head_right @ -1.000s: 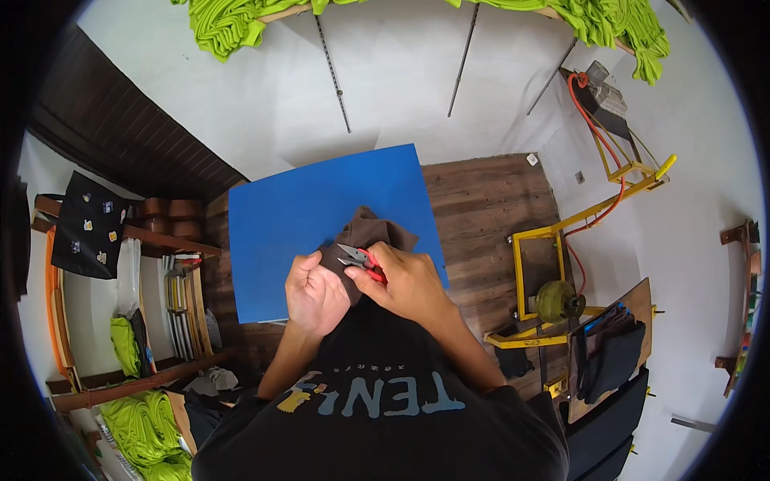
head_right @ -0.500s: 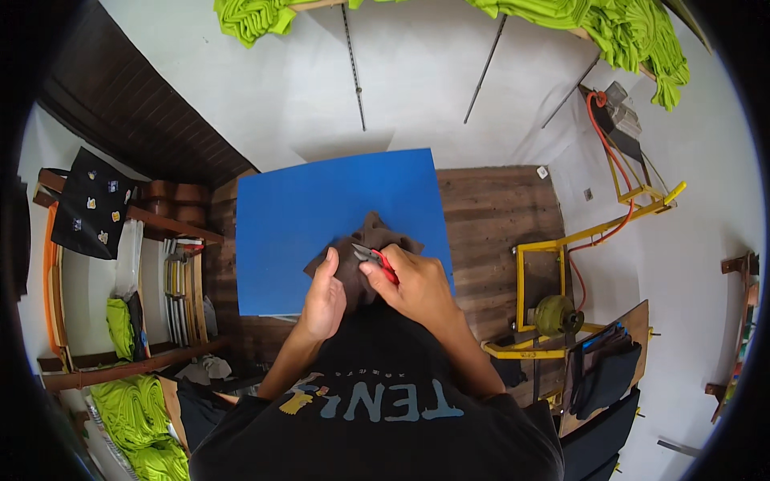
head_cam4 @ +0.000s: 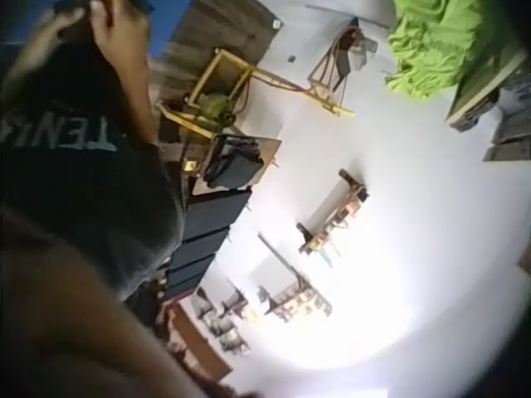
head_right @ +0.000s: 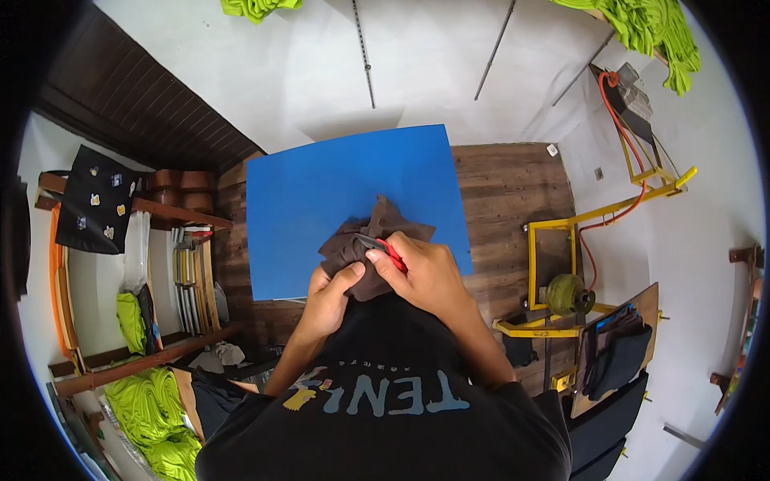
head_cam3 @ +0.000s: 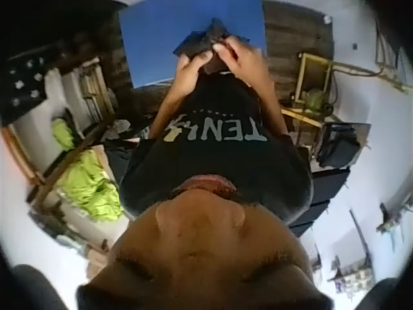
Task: Cutting and trimming a piece of brown fabric using small hand snips.
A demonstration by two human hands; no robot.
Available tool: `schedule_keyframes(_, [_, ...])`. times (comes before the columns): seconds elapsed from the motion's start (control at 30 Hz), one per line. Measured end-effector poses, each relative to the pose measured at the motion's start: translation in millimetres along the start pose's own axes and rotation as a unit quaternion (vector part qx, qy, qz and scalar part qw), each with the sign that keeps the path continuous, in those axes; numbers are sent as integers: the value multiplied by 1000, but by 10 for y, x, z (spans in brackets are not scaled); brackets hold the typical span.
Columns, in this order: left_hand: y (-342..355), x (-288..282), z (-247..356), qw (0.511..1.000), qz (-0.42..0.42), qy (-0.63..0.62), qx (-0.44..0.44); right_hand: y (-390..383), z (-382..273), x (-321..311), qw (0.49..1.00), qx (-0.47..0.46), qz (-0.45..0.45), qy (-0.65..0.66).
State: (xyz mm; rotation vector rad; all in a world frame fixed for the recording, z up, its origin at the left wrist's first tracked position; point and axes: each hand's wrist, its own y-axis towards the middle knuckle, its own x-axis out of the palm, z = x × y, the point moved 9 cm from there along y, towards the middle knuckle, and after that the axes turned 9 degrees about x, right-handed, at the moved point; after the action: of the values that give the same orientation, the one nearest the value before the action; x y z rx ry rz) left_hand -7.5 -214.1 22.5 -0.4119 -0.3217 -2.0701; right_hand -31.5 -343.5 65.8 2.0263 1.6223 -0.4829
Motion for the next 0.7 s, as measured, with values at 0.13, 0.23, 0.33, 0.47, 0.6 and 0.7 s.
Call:
schedule_keyframes(0.13, [6,-63,-58,993,40,-110,-25,12,-54,60,1000,9,10,10])
schedule_keyframes(0.23, [20,-124,-26,988,53,-140,-26,37,-102,131,1000,15,13,6])
schedule_keyframes(0.33, [39,-183,46,988,42,-151,-12,67,-193,165,999,-7,32,8])
schedule_keyframes(0.47, [6,-259,100,984,29,-175,-23,108,-279,222,1000,-9,17,-24])
schedule_keyframes(0.6, [-1,-297,151,975,2,-221,-20,155,-433,205,998,-25,33,-40])
schedule_keyframes(0.7, [10,-302,152,958,-15,-287,-16,181,-542,199,997,-39,40,-48])
